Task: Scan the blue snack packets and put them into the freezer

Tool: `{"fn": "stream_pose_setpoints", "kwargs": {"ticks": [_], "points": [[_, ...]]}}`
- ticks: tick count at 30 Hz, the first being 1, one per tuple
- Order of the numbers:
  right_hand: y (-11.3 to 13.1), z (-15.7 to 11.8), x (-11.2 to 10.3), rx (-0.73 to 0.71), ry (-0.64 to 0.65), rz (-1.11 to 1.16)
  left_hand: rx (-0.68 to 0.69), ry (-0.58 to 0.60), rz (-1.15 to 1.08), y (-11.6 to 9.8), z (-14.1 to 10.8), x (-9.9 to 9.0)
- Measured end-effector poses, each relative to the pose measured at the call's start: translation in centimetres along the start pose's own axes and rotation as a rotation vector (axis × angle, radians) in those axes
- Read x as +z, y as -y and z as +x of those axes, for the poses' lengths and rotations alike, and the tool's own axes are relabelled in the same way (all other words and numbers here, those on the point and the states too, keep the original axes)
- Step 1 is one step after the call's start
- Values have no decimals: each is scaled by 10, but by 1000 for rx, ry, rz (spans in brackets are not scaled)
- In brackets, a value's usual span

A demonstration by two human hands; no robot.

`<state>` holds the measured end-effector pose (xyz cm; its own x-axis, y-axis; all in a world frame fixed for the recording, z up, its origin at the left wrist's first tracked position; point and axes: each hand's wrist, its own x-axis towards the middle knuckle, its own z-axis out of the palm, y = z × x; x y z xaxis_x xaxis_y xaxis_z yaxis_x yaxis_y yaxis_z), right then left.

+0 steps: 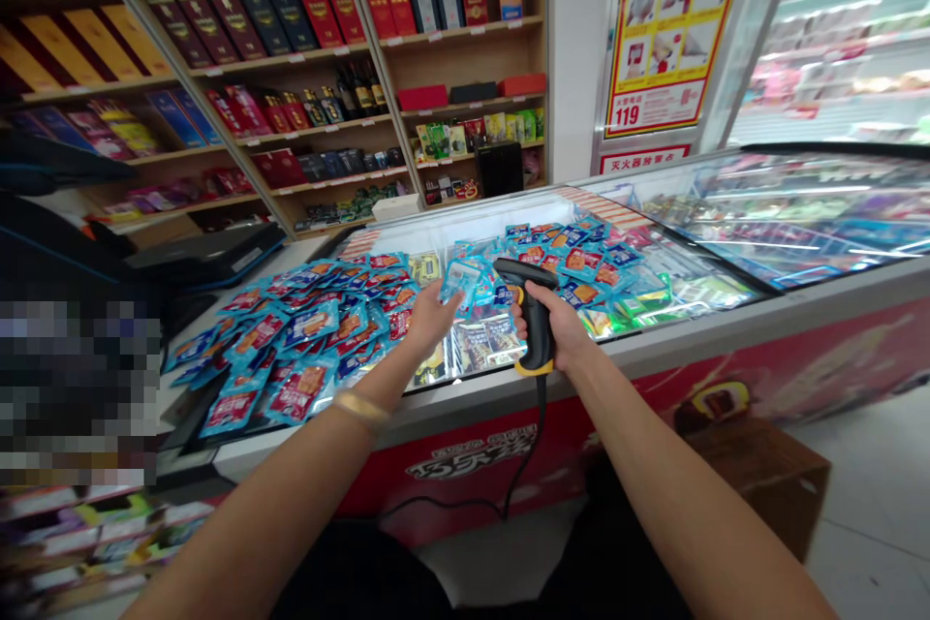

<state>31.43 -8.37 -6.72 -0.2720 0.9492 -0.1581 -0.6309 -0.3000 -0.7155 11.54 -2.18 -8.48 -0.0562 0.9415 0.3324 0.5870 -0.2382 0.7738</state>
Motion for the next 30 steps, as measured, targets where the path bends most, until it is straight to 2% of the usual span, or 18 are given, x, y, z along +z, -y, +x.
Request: {"fn": "stream_pose_setpoints", "kwargs": {"ticks": [3,7,12,20,25,28,30], "points": [[-16,1,18,69,37,-1,46,20,-15,11,-15,-16],[-31,4,33,136,77,-79,61,-34,-1,17,-25,-20],[-32,3,33,114,86,-105,69,-47,1,12,-26,-16],[-31,2,32,109,76,-116,72,-52,46,7,-28,-18],[-30,3,30,85,85,-96,77,-56,-1,5,-31,-17],[-31,6,35,58,78,-70,111,-137,-28,5,-29,-31],[-33,10,42,79,86,-48,145,-208,10,7,-23,-53]]}}
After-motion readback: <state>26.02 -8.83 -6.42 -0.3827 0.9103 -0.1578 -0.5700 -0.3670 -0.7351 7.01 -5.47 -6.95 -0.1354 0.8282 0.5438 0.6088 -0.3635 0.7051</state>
